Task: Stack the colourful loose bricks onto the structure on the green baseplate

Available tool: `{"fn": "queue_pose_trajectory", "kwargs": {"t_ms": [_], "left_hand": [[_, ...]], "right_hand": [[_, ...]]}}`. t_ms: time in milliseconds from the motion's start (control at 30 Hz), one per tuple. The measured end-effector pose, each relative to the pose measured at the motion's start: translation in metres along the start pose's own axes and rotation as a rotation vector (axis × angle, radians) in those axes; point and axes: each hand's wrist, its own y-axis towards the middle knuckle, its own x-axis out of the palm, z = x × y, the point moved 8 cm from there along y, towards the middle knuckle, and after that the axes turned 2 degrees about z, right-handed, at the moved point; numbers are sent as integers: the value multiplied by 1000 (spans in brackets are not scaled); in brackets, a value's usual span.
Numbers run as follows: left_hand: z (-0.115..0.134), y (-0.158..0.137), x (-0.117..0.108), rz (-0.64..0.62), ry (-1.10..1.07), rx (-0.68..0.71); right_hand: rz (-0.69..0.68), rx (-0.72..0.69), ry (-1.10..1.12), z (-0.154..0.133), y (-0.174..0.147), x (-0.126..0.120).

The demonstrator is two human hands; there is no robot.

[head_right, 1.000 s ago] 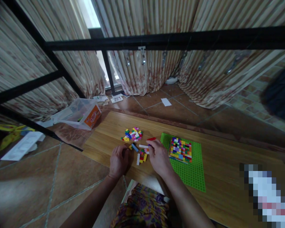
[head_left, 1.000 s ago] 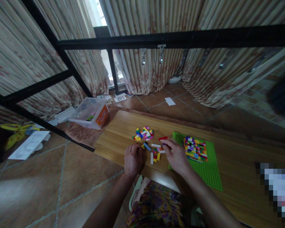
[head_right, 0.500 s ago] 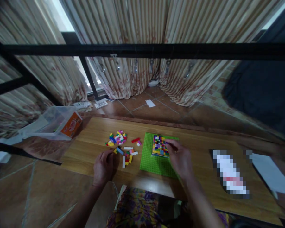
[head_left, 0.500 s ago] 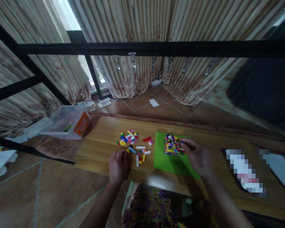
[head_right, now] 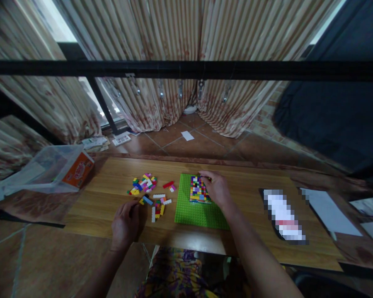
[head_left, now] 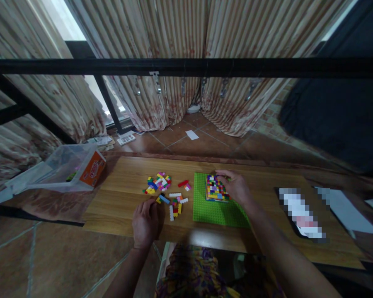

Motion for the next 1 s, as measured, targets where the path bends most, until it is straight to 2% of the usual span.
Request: {"fn": "queue_pose_trajectory", "kwargs": {"t_ms": [200,400,700,1000], "left_hand": [[-1,0,0,4,-19,3],[-4,-1,3,-4,-6,-14],[-2,-2,2,-8,-4,-9],[-3,-1,3,-13,-28,-25]], "right_hand": [[-34,-63,-63,-1,2,2],[-102,-62,-98,-2,6,4],[-387,-128,-137,-5,25,14],[-423,-103,-141,-10,29,15]]}}
